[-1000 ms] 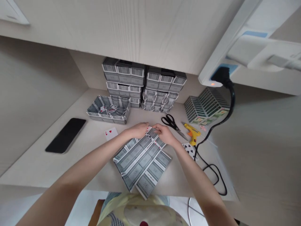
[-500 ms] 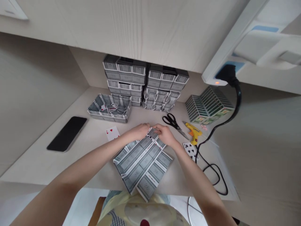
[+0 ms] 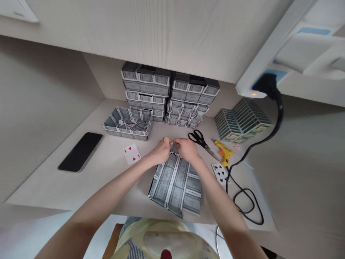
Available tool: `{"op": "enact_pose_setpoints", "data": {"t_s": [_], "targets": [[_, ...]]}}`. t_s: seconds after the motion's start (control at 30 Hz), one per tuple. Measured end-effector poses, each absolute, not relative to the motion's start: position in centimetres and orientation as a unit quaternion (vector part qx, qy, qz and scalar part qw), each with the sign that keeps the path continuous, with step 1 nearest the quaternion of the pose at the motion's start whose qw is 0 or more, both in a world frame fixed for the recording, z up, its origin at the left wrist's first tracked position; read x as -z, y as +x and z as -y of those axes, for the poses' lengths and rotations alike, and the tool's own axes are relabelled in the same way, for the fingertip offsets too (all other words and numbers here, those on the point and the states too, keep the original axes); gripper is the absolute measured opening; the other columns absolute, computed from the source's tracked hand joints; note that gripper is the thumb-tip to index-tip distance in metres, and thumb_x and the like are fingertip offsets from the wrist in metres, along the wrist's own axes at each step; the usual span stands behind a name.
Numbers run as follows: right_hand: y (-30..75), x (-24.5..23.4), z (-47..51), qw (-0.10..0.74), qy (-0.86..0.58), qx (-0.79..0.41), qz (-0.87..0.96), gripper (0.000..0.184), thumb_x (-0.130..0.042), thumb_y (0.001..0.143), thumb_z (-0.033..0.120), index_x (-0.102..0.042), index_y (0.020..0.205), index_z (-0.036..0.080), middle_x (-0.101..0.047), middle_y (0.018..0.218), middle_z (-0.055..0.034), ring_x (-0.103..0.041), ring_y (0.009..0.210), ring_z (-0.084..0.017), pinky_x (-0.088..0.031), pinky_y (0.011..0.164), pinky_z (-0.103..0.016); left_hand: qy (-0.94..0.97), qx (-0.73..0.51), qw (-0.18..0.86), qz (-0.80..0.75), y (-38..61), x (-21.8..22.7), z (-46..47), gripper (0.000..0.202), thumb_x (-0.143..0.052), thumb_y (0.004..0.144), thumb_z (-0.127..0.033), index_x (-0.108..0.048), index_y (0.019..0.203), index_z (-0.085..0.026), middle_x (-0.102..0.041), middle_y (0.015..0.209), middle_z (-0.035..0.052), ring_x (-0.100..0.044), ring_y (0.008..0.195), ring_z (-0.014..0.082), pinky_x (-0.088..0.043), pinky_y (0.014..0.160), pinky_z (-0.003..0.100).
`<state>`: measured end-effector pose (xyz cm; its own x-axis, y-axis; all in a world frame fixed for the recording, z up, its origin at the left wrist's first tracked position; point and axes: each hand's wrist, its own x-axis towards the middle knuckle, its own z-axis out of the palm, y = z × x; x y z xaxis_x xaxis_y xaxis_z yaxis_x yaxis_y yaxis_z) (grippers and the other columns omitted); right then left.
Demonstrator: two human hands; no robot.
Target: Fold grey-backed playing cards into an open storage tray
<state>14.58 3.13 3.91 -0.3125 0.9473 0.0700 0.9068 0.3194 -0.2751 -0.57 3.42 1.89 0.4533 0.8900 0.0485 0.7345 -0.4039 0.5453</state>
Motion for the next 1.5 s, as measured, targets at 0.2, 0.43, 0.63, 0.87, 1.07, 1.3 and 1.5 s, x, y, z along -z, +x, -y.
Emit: {"op": "enact_pose_setpoints", "data": {"t_s": [0.2, 0.43, 0.63, 0.87, 1.07, 1.3, 1.5], "targets": [[13.3, -1.4, -2.2, 0.233, -0.644, -0.092, 0.723, 0.033, -0.041, 0.075, 0.008, -0.063, 0.094, 0.024, -0.064, 0.091, -0.0035, -0.052, 0.092, -0.019, -0.02, 0.093, -0.038, 0.779, -0.203, 0.207, -0.556, -0.2, -2.1, -2.6, 0.015, -0.033, 0.083, -0.009, -0.046, 0.088, -0.014, -0.056, 0.089, 0.0085, -0.056, 0.081, 0.0167, -0.043, 0.071, 0.027], [12.7, 0.8, -1.4, 0.35, -0.627, -0.103, 0.688, 0.021, -0.046, 0.076, 0.014, -0.06, 0.09, 0.02, -0.062, 0.09, -0.0042, -0.051, 0.09, -0.018, -0.021, 0.085, -0.035, 0.801, -0.101, 0.118, -0.578, 0.3, -3.5, -2.1, 0.022, -0.034, 0.084, -0.012, -0.051, 0.096, -0.017, -0.06, 0.091, 0.0083, -0.06, 0.081, 0.0189, -0.044, 0.067, 0.028], [12.6, 1.1, -1.3, 0.348, -0.617, -0.092, 0.7, 0.02, -0.05, 0.074, 0.021, -0.056, 0.093, 0.018, -0.059, 0.09, -0.0056, -0.049, 0.09, -0.02, -0.022, 0.084, -0.035, 0.816, -0.046, 0.091, -0.569, 0.6, -4.2, -2.2, 0.024, -0.036, 0.083, -0.013, -0.053, 0.099, -0.015, -0.06, 0.091, 0.0098, -0.06, 0.083, 0.0198, -0.045, 0.069, 0.029], [12.4, 1.2, -1.2, 0.347, -0.601, -0.082, 0.716, 0.024, -0.049, 0.072, 0.019, -0.055, 0.096, 0.017, -0.058, 0.092, -0.0063, -0.047, 0.093, -0.021, -0.023, 0.083, -0.036, 0.826, -0.034, 0.067, -0.558, 0.7, -4.1, -2.3, 0.026, -0.035, 0.083, -0.013, -0.052, 0.102, -0.015, -0.06, 0.093, 0.0101, -0.061, 0.081, 0.02, -0.045, 0.067, 0.029], [12.0, 0.7, -0.5, 0.386, -0.646, -0.05, 0.657, 0.023, -0.041, 0.081, 0.022, -0.059, 0.096, 0.02, -0.056, 0.101, -0.0084, -0.043, 0.101, -0.023, -0.018, 0.089, -0.042, 0.811, -0.034, 0.061, -0.581, 0.4, -4.1, -2.1, 0.025, -0.032, 0.085, -0.014, -0.052, 0.101, -0.016, -0.061, 0.091, 0.009, -0.061, 0.08, 0.0196, -0.045, 0.064, 0.028], [14.4, 2.0, -0.8, 0.418, -0.699, -0.101, 0.571, 0.029, -0.044, 0.082, 0.037, -0.064, 0.093, 0.019, -0.058, 0.096, -0.0114, -0.045, 0.094, -0.024, -0.028, 0.083, -0.039, 0.805, -0.038, 0.083, -0.586, 0.0, -3.8, -2.0, 0.023, -0.033, 0.086, -0.017, -0.051, 0.1, -0.018, -0.063, 0.094, 0.0088, -0.061, 0.084, 0.0182, -0.044, 0.068, 0.026], [15.3, 2.9, -1.5, 0.44, -0.648, -0.139, 0.606, 0.019, -0.053, 0.078, 0.033, -0.067, 0.082, 0.021, -0.062, 0.079, -0.0065, -0.046, 0.083, -0.021, -0.031, 0.078, -0.033, 0.803, -0.026, 0.099, -0.587, -0.2, -3.8, -2.2, 0.023, -0.034, 0.086, -0.017, -0.051, 0.101, -0.018, -0.062, 0.095, 0.0091, -0.06, 0.085, 0.0175, -0.042, 0.069, 0.026]]}}
